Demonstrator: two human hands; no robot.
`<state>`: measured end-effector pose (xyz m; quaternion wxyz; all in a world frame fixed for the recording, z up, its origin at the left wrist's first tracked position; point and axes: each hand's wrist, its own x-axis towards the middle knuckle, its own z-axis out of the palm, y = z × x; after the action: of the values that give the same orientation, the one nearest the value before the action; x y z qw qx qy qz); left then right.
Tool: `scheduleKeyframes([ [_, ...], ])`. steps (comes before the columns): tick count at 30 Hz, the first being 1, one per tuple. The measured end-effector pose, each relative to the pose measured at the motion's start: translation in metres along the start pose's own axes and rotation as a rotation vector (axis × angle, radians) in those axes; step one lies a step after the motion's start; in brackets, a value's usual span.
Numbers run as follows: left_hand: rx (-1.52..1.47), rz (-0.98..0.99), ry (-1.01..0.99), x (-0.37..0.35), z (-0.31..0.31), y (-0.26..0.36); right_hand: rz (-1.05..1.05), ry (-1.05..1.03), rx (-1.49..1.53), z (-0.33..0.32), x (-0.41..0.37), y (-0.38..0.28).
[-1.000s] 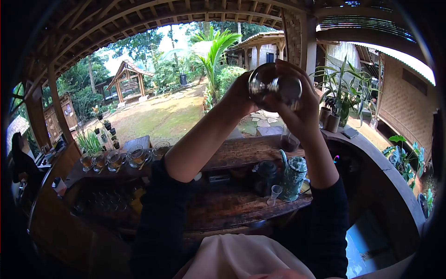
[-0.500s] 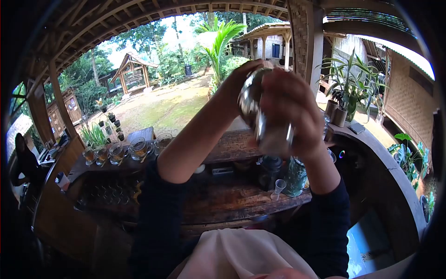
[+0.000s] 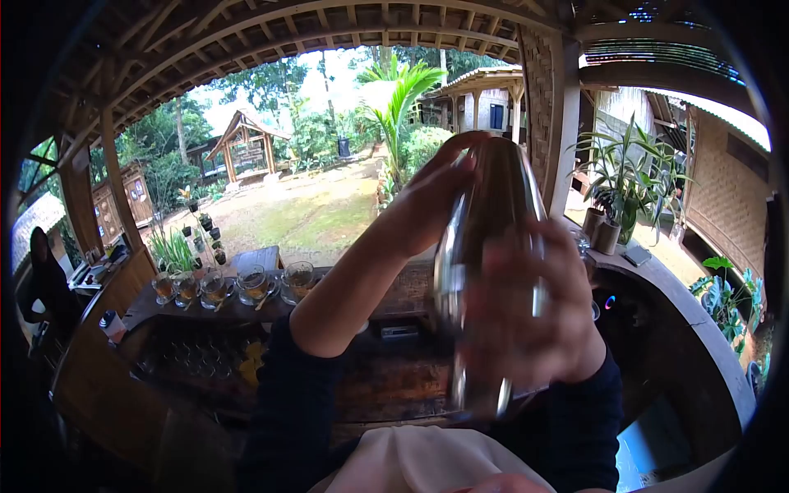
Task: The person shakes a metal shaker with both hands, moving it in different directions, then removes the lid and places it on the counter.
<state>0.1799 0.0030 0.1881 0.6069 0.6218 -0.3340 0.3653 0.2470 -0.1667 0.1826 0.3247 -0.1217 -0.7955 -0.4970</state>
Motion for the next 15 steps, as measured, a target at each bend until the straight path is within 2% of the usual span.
scheduleKeyframes([
  [1,-0.207,0.095,-0.154,-0.004,0.005,0.007,-0.002,0.004,0.004,0.001,-0.004,0.002],
  [2,-0.206,0.091,-0.148,-0.001,0.000,0.007,-0.073,0.108,0.013,0.006,-0.012,0.005],
  [3,-0.194,-0.024,-0.054,0.007,-0.010,0.006,-0.137,0.210,0.019,0.012,-0.019,0.007],
  [4,-0.186,-0.139,0.041,0.013,-0.019,0.003,-0.063,0.278,-0.020,0.021,-0.020,0.031],
  [5,-0.196,-0.146,0.049,0.018,-0.030,-0.008,0.042,0.311,0.022,0.026,-0.025,0.053],
  [6,-0.159,-0.271,0.067,0.025,-0.041,-0.022,0.282,0.373,0.031,0.036,-0.027,0.062],
  [7,-0.115,-0.391,0.079,0.031,-0.038,-0.023,0.679,0.365,0.130,0.041,-0.026,0.067],
  [8,-0.247,-0.712,0.642,0.032,-0.033,-0.019,0.850,0.391,0.305,0.042,-0.027,0.068],
  [9,-0.244,-0.713,0.639,0.031,-0.037,-0.022,1.020,0.415,0.484,0.043,-0.028,0.068],
  [11,-0.629,-0.254,-0.114,0.029,-0.035,-0.020,0.355,0.231,0.005,0.029,-0.011,0.053],
  [12,-1.070,-0.527,-0.245,0.018,-0.024,-0.010,0.126,0.147,-0.054,0.023,-0.005,0.040],
  [13,-0.268,-0.071,0.110,0.017,0.004,0.014,-0.053,0.058,-0.163,0.011,0.000,0.020],
  [15,0.021,0.195,-0.064,0.013,0.003,-0.001,-0.454,0.386,-0.233,0.032,-0.005,0.024],
])
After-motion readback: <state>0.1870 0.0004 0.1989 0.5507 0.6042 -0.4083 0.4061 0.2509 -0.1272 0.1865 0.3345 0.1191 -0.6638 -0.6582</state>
